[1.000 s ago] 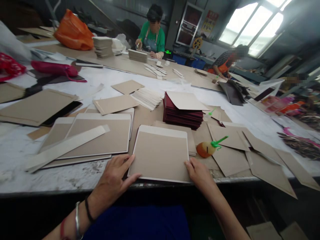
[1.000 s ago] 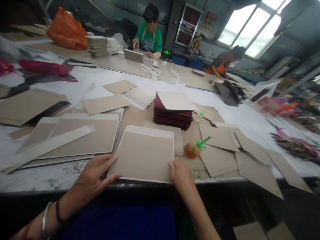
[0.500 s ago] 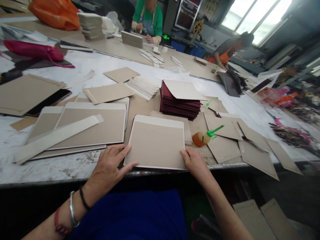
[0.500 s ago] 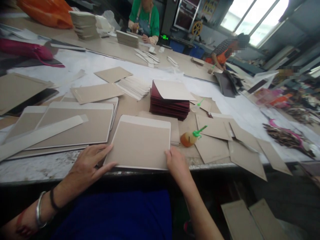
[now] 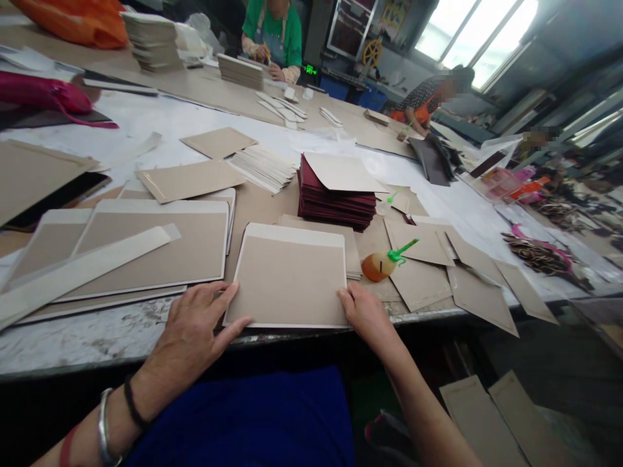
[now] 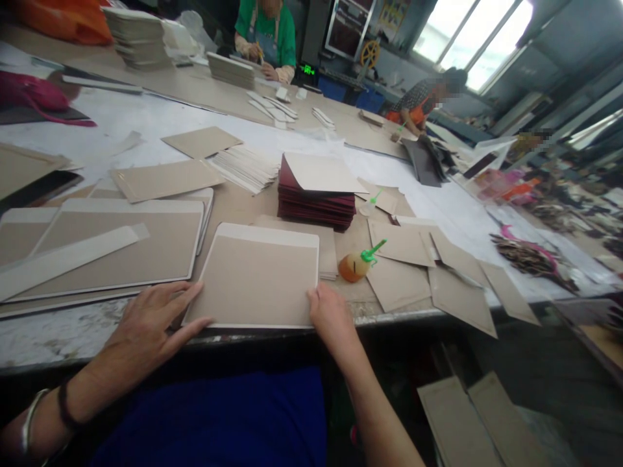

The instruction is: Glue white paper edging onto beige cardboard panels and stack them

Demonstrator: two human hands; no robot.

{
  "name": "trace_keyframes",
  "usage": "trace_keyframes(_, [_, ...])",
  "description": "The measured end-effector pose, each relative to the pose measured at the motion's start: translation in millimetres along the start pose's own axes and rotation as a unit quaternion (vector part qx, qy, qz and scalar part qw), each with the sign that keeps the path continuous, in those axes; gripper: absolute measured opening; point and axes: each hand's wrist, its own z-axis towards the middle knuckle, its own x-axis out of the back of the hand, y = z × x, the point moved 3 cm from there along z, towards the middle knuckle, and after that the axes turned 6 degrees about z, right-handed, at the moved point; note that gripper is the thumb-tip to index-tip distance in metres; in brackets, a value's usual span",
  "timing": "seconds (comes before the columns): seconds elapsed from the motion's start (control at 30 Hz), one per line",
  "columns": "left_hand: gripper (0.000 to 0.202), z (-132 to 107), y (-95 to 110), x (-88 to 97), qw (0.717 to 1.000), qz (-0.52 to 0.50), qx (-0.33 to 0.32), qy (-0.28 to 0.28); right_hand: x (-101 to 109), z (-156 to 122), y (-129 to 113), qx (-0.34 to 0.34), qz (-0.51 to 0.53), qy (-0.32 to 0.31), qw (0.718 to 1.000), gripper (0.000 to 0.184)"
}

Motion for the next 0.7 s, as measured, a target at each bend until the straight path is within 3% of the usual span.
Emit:
trace_keyframes(0.37, [0.049,-0.6,2.6,4.8,0.999,0.014,0.037,-0.015,-9.0,7.8,8.8,0.016,-0.017,-0.01,1.0,0.025])
trace_keyframes(0.7, [0.043,7.2,5.3,6.0,0.996,0.048,-0.068,-0.043,-2.6,2.9,2.8,0.005,-0.002,0.007,1.0,0.021])
